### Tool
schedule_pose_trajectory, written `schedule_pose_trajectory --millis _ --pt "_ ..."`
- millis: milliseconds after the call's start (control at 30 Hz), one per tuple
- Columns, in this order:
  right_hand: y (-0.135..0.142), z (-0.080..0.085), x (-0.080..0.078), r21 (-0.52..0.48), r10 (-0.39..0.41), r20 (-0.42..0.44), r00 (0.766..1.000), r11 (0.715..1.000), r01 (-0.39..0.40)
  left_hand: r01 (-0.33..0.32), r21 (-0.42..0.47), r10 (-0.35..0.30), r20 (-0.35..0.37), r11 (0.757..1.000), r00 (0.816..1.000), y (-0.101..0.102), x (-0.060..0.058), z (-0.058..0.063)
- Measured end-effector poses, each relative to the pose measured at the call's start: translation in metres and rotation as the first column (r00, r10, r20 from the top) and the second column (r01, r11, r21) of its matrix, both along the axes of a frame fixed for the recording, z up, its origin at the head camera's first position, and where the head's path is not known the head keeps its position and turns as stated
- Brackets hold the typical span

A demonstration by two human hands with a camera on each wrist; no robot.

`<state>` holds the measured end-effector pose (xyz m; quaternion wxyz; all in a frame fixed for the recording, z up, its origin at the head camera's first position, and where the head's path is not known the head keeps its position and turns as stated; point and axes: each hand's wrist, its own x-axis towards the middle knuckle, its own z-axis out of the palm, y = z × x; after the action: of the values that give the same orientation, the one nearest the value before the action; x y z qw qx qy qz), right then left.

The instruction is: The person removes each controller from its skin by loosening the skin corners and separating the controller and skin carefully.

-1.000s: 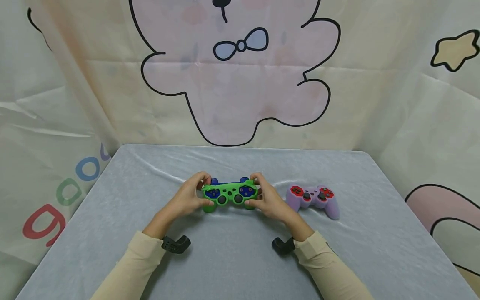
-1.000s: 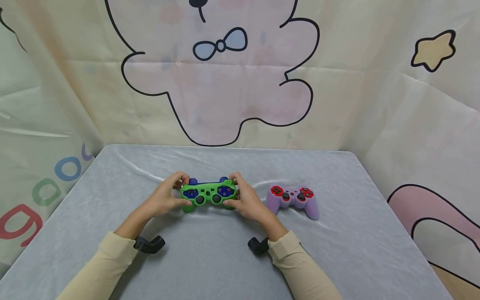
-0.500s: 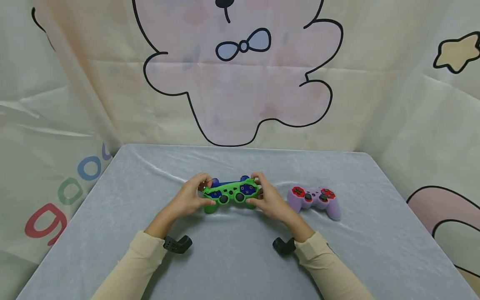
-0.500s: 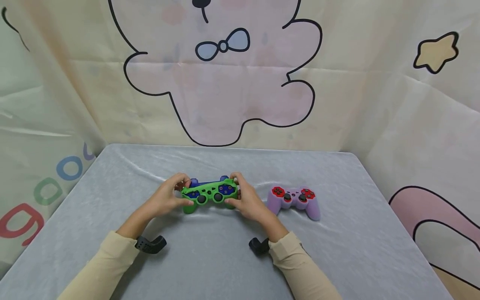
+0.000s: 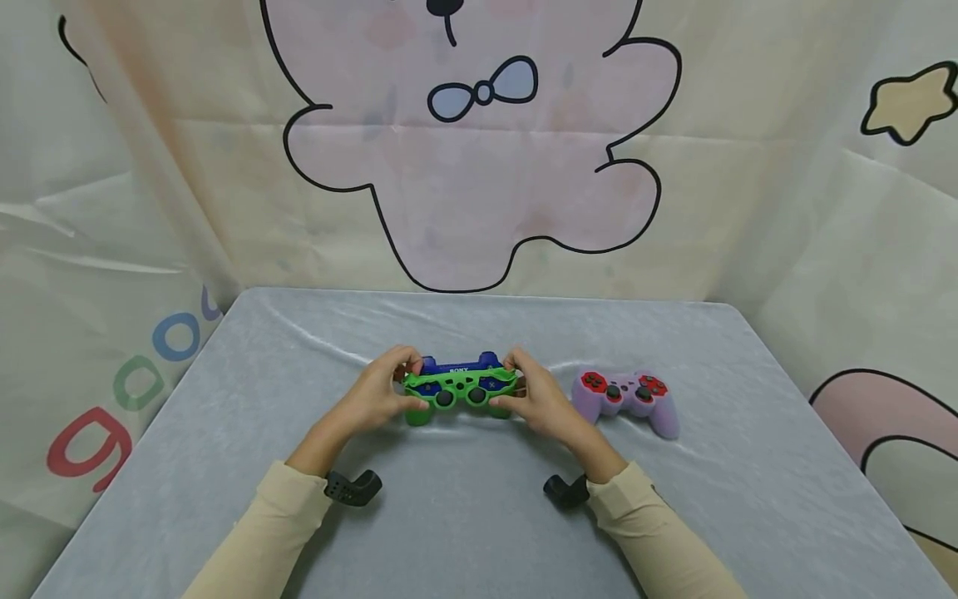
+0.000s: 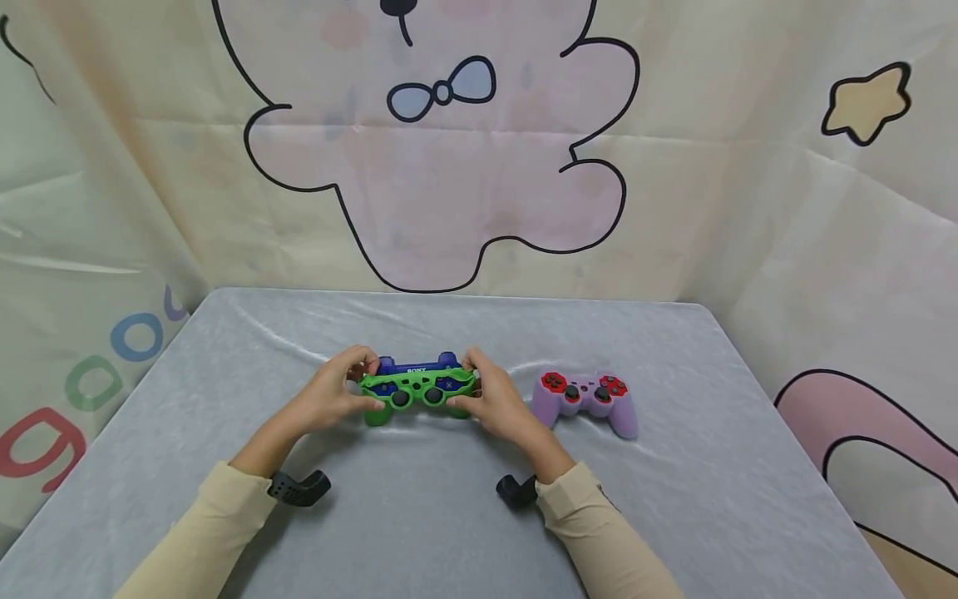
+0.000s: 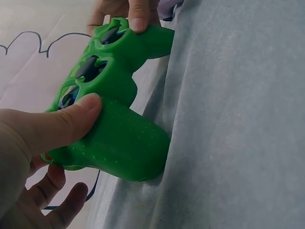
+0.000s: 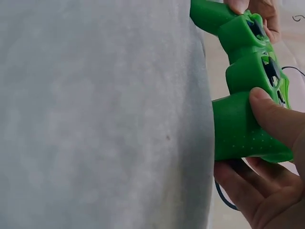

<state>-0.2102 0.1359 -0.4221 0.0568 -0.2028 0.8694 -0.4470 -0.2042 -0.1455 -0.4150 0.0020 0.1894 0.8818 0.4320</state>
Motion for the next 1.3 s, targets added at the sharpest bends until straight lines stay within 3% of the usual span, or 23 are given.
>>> schedule_pose_trajectory --millis 233,533,767,933,1067,1300 --pt "-0.001 -0.002 0.0 -0.051 -0.037 0.047 0.998 0.998 0.039 -0.004 -0.008 0.004 0.004 1.0 1.0 0.001 0.0 0.0" --pt "-0.001 0.001 0.001 0.006 -0.099 -0.012 0.995 0.995 0.099 -0.03 -0.066 0.029 -0.02 0.997 0.999 0.005 0.0 0.002" --pt "-0.004 0.002 0.002 -0.058 -0.093 0.096 0.991 0.993 0.099 -0.054 -0.18 0.029 -0.139 0.982 0.99 0.014 0.009 0.009" --pt "-0.006 0.003 0.001 -0.044 -0.102 0.092 0.991 0.993 0.106 -0.083 -0.235 0.036 -0.197 0.968 0.98 0.019 0.014 0.012" --pt "-0.007 0.004 0.001 -0.03 -0.107 0.092 0.99 0.993 0.11 -0.062 -0.181 0.029 -0.179 0.981 0.983 0.02 0.013 0.009" --pt "-0.007 0.003 0.001 -0.017 -0.105 0.088 0.991 0.994 0.107 -0.014 -0.048 0.01 -0.082 0.999 0.997 0.022 0.01 0.003"
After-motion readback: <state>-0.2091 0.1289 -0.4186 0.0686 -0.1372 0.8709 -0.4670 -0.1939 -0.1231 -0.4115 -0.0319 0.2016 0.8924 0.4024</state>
